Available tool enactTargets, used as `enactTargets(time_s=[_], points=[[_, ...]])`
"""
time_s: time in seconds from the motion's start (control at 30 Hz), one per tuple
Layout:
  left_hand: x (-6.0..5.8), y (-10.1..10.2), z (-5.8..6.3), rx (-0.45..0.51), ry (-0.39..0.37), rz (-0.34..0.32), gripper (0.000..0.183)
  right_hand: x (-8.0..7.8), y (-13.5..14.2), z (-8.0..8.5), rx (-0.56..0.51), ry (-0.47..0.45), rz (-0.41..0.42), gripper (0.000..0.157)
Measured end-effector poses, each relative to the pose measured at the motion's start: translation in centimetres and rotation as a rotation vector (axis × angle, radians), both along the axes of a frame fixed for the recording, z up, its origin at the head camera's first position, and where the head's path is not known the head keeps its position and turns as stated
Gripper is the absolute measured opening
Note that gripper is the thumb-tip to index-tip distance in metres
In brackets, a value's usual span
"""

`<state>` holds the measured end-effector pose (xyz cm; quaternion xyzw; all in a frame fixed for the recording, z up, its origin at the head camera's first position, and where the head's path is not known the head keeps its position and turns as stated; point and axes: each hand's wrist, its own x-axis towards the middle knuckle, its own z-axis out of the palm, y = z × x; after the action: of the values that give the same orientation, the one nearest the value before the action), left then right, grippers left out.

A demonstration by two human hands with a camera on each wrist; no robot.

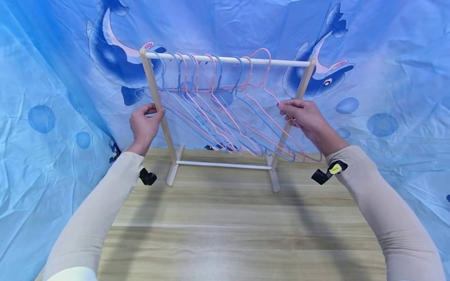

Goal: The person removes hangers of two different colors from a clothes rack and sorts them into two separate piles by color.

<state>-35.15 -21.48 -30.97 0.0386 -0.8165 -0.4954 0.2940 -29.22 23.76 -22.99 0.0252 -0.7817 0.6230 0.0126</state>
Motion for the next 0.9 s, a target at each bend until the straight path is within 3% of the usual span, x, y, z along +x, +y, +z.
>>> enactTargets(time_s=[0.33, 0.6, 0.9], points=[[0.3, -0.3, -0.1, -0.009, 0.001, -0.008, 0.043, 2.0, 0.9, 1.1, 0.057, 0.045, -0.049, 0.024], [0.4, -0.3, 0.0, 0.002, -0.003, -0.018, 0.043, 3.4, 2.6, 0.7, 0.256, 0.083, -0.110, 0.053], [0.0, 0.0, 0.1, 0.008, -0.001, -0.016, 0.038, 4.9, 4.6, -0.1, 0.386, 0.152, -0.195, 0.053]])
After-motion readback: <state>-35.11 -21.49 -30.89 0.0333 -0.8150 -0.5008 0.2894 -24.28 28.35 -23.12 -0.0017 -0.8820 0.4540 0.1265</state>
